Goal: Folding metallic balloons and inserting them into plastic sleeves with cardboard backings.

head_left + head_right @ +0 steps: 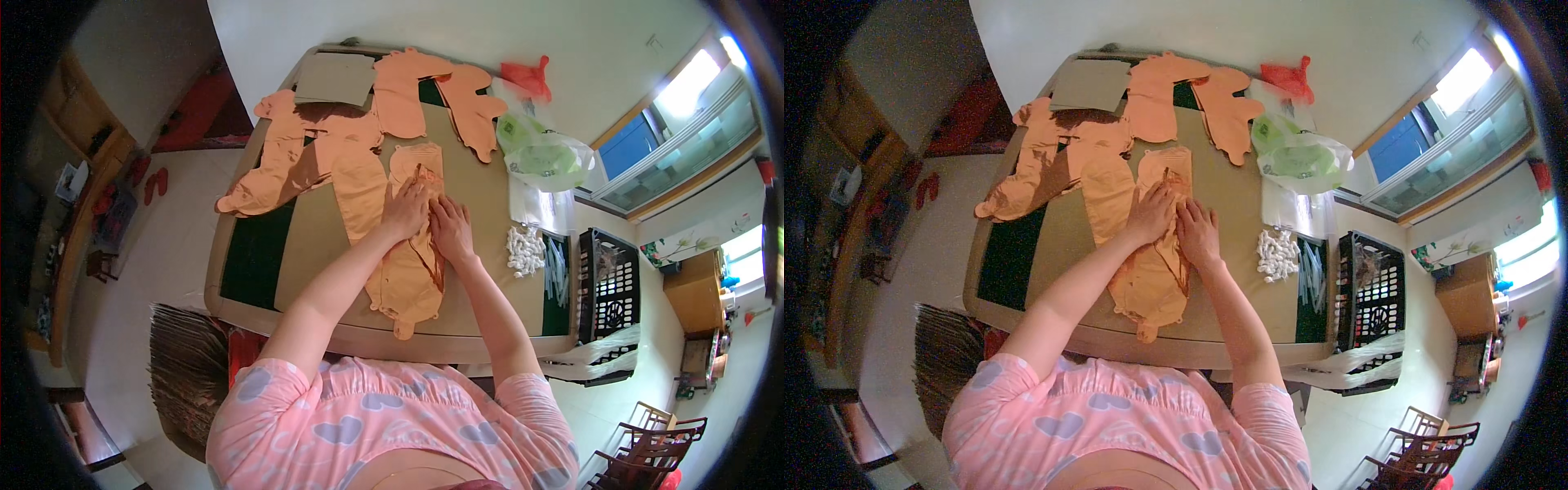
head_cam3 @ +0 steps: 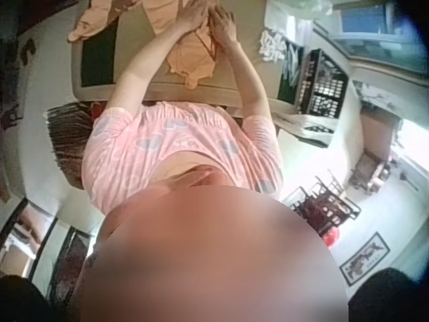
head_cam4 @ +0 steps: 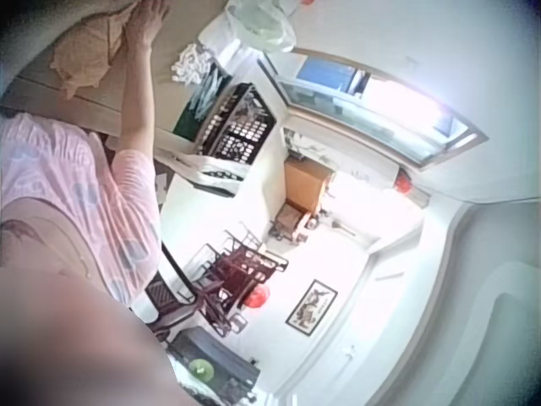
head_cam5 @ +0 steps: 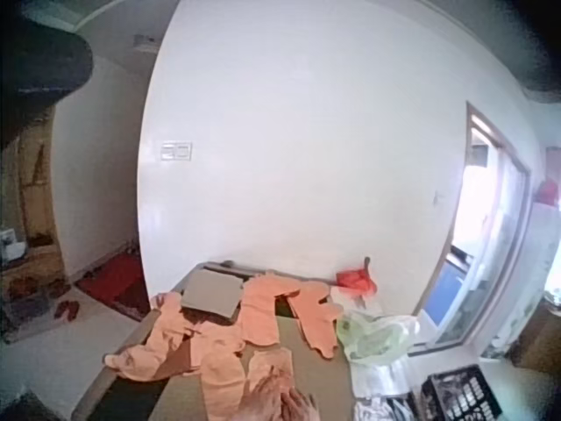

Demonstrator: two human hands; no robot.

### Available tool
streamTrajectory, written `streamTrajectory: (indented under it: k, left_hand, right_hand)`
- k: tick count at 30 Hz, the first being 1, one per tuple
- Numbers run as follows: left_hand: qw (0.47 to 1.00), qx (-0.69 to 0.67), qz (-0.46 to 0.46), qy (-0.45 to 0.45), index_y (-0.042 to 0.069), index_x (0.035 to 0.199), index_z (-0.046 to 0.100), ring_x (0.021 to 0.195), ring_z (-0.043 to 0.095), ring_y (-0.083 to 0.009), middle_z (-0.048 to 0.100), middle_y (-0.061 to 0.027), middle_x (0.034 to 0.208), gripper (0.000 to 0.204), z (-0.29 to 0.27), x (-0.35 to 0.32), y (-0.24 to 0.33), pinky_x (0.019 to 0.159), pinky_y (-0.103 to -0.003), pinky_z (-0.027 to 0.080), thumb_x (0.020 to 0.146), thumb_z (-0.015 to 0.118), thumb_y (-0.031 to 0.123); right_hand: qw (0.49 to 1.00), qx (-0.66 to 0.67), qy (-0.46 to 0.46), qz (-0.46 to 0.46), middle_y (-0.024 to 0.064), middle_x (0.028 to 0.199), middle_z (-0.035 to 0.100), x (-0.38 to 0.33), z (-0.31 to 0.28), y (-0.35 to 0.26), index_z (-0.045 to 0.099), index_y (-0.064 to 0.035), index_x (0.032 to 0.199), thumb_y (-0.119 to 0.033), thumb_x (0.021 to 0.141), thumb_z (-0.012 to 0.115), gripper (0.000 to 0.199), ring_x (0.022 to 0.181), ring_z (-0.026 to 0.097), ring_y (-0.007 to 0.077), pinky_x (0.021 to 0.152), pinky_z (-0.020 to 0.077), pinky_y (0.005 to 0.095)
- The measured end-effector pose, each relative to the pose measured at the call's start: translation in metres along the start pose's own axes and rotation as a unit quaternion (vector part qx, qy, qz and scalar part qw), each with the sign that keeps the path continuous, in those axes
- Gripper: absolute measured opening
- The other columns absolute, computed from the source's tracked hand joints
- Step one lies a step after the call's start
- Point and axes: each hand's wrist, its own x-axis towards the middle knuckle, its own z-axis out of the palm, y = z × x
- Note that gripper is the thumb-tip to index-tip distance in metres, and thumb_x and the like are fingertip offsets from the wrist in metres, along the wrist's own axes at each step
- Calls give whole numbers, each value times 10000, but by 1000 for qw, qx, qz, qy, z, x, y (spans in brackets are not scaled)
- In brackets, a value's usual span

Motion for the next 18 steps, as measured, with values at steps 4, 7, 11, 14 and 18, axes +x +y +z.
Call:
streamTrajectory:
  k: [4,7,11,14,18]
  left_hand:
    - [974,-187,-93,84,32,1195,572,1192,495,-361,579,-188,1197,337,-49,1,-10,1026,-492,371,900,523,186]
    - [940,-129,-167,268,7,1061,574,1049,530,-375,572,-202,994,278,-40,-33,-57,887,-461,450,859,597,196]
    - [951,-64,-212,214,13,1142,566,1049,549,-390,583,-212,1067,343,-44,-69,-80,889,-456,457,857,620,196]
    - [928,-135,-336,90,15,1197,540,1037,568,-394,581,-228,1121,376,-59,-75,-85,882,-463,463,865,616,176]
    - [918,-191,-293,184,10,1236,516,1038,579,-380,579,-238,1139,403,-64,-75,-70,880,-463,472,876,601,171]
  right_hand:
    - [1000,-13,-13,8,138,1336,535,-4,2,7,530,-111,1302,-196,937,524,374,1266,474,325,1053,337,540]
    - [1000,4,-17,7,136,1337,532,0,0,-3,537,-110,1287,-197,934,530,365,1266,473,326,1050,341,544]
    - [1000,2,1,2,126,1338,529,-1,3,8,551,-114,1270,-195,925,539,355,1267,470,325,1049,344,547]
    - [1000,1,-2,4,119,1343,527,1,1,5,551,-117,1271,-194,926,537,353,1274,465,322,1052,340,547]
    - [1000,2,-1,1,126,1341,534,1,3,6,550,-121,1273,-199,925,539,357,1271,471,328,1069,323,540]
